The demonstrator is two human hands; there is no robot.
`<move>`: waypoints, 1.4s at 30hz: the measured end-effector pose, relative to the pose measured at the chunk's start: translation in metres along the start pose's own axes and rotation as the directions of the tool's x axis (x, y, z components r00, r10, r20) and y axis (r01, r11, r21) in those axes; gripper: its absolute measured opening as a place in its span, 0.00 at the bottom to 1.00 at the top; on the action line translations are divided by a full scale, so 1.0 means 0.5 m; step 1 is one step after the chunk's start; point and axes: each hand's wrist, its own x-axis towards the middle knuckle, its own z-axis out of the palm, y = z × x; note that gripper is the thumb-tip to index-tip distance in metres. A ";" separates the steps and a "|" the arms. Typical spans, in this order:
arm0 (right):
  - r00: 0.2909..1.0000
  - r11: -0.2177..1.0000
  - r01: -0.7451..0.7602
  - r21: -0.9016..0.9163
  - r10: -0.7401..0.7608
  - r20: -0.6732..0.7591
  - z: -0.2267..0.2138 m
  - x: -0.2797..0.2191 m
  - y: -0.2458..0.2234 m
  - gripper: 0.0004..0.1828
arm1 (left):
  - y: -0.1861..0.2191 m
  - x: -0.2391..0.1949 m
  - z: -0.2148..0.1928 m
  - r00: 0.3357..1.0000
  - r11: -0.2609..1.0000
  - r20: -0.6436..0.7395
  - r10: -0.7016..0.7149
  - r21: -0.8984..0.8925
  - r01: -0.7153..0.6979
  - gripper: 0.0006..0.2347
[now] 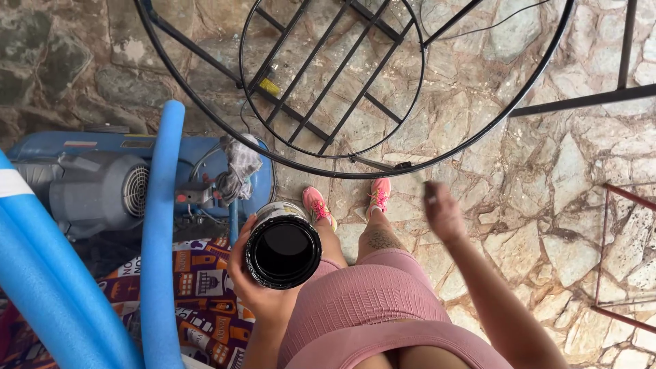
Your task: Painting a circular metal frame with black paint using a small brush
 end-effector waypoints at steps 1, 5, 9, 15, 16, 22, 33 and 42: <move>0.957 0.957 0.289 0.035 -0.287 -0.038 0.021 -0.014 -0.012 0.08 | 0.003 0.002 0.003 1.000 1.000 -0.006 0.017 0.026 -0.017 0.41; 0.980 0.941 0.197 0.276 -0.183 -0.076 0.003 -0.008 -0.016 0.08 | 0.010 -0.001 0.005 0.999 0.999 0.007 0.032 0.038 -0.032 0.42; 0.970 0.973 0.078 0.218 -0.024 -0.242 -0.050 0.043 0.063 0.08 | 0.015 -0.009 0.012 1.000 1.000 0.007 -0.011 -0.005 0.011 0.43; 0.997 0.996 -0.079 -0.036 0.078 -0.027 -0.071 0.047 0.025 0.11 | 0.026 -0.012 0.030 1.000 1.000 0.000 0.002 0.026 -0.002 0.44; 0.924 0.936 -0.313 -0.159 0.339 0.175 -0.063 0.049 0.006 0.18 | 0.027 -0.013 0.034 1.000 1.000 0.002 0.000 0.012 0.000 0.44; 0.965 0.895 0.260 0.362 -0.253 -0.067 0.027 -0.003 -0.067 0.10 | 0.033 -0.019 0.053 1.000 1.000 0.001 0.017 -0.007 -0.017 0.44; 0.956 0.978 -0.123 0.169 0.162 -0.244 -0.163 0.124 0.182 0.10 | 0.063 -0.037 0.095 1.000 1.000 -0.009 0.003 -0.012 -0.004 0.45; 0.973 0.974 0.223 0.028 -0.221 -0.061 -0.087 0.070 0.106 0.12 | 0.116 -0.056 0.164 0.996 0.996 -0.082 0.035 0.079 -0.029 0.44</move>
